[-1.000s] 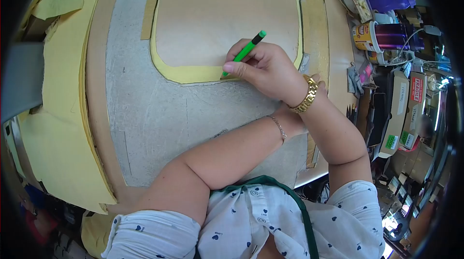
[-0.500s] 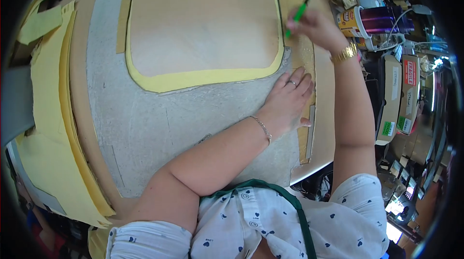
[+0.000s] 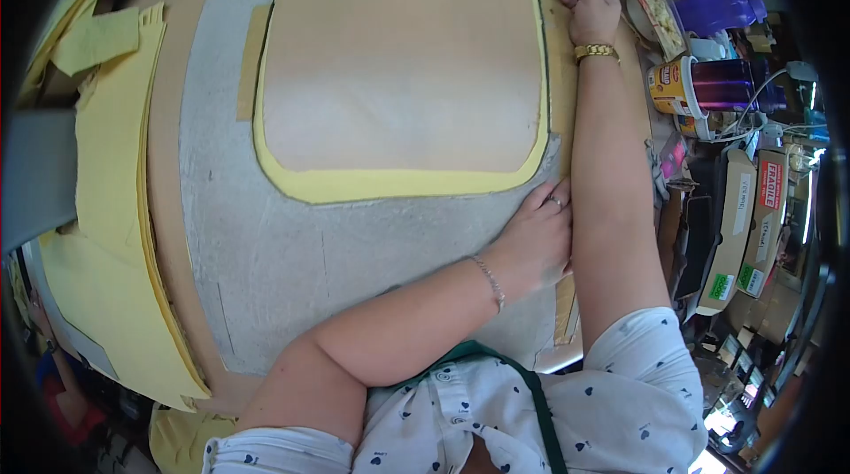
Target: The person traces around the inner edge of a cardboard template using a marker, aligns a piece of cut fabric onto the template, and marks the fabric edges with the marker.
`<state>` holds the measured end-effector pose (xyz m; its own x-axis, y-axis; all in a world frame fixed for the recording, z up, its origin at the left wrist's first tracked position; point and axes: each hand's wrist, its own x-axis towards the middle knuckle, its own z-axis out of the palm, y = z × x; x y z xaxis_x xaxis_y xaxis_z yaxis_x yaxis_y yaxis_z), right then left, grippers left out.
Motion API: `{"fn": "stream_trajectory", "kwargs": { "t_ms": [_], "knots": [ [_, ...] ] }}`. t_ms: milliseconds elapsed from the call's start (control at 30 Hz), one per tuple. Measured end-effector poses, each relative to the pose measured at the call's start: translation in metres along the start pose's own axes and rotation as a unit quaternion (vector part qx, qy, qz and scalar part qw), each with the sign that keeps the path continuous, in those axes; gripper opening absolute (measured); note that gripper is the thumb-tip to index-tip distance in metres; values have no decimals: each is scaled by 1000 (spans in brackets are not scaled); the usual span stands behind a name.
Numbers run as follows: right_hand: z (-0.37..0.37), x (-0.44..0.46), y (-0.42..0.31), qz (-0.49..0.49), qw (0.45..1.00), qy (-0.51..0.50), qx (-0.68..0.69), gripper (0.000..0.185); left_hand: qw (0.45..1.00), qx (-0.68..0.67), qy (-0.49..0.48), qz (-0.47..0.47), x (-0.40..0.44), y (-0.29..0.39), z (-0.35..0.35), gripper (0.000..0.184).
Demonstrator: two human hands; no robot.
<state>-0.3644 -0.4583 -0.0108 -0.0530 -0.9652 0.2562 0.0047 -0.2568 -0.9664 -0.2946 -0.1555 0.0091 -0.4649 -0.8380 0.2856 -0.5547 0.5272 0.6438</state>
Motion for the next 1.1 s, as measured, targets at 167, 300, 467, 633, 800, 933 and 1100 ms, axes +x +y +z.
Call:
{"fn": "stream_trajectory", "kwargs": {
  "t_ms": [167, 300, 467, 633, 800, 933, 1100],
  "knots": [
    [2, -3, 3, 7, 999, 31, -17, 27, 984, -123, -130, 22, 14, -19, -28, 17],
    [6, -7, 5, -35, 998, -32, -40, 24, 989, -78, 124, -35, 50, -55, -55, 12],
    [12, -22, -29, -24, 977, 3, -213, 27, 972, 181, 149, -18, 126, -112, -52, 27],
    [10, -24, -29, -68, 980, -32, -185, 25, 958, 263, 89, -76, 125, -119, -45, 41],
    [-20, -14, -33, -122, 924, 71, -356, 22, 952, 281, 98, -75, 124, -120, -42, 48],
    [1, -16, -32, -158, 921, 12, -357, 21, 949, 294, 68, -87, 127, -116, -45, 50],
    [-1, -21, -40, -125, 926, 31, -356, 21, 954, 276, 74, -87, 125, -117, -43, 50]
  ]
}}
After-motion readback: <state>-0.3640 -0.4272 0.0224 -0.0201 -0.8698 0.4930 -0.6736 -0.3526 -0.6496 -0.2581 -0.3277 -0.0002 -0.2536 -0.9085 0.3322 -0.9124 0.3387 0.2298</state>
